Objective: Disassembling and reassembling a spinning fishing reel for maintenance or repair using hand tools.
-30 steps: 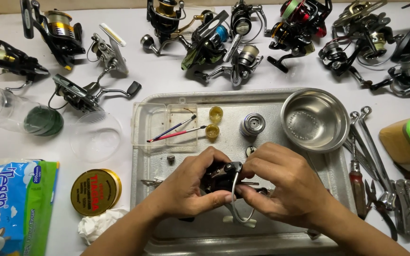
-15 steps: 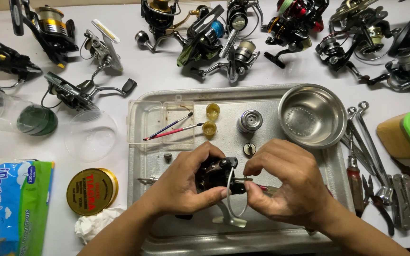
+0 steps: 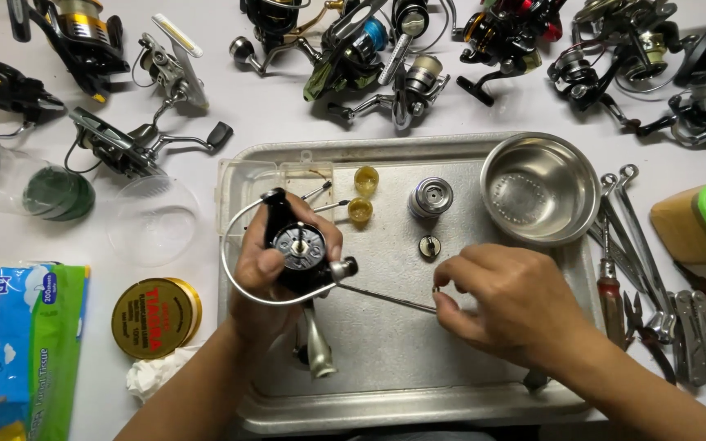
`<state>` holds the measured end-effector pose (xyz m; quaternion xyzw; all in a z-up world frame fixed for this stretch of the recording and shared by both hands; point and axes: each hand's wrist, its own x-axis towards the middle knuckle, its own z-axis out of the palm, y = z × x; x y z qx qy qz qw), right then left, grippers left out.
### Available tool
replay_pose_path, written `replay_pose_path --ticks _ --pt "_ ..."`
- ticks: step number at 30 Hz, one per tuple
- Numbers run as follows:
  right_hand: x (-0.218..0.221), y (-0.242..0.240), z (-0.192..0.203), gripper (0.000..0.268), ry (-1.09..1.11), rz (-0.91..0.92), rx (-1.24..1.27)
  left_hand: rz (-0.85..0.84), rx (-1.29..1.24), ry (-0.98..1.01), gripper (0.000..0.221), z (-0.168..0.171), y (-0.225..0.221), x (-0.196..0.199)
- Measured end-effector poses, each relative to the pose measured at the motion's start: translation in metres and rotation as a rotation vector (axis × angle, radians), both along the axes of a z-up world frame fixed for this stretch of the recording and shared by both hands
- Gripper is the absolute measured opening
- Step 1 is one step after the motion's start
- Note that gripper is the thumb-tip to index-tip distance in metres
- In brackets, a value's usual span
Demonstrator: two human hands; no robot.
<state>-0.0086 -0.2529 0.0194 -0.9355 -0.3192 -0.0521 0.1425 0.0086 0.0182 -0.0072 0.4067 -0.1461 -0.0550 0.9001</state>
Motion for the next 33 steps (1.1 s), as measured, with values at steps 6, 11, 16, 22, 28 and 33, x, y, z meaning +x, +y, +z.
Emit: replay_pose_path --ticks 6,11,16,22,28,33 --pt "0.012 0.033 -0.014 0.014 -0.24 0.156 -0.17 0.009 -0.253 -0.023 0.04 0.005 0.005 -0.001" --pt "0.029 0.043 -0.024 0.017 -0.203 0.216 -0.269 0.066 -0.338 -0.107 0.038 0.013 0.017 -0.002" --pt "0.04 0.053 -0.026 0.013 -0.189 0.266 -0.327 0.183 -0.315 -0.248 0.033 0.015 0.032 0.0" --pt "0.05 0.086 -0.033 0.016 -0.286 0.31 -0.362 0.225 -0.314 -0.211 0.033 0.012 0.034 0.002" --pt "0.057 0.089 -0.045 0.02 -0.337 0.291 -0.361 0.246 -0.276 -0.154 0.034 0.005 0.021 0.0" --pt "0.028 0.048 -0.014 0.021 -0.044 0.237 -0.312 0.152 -0.267 -0.125 0.031 0.003 0.019 0.001"
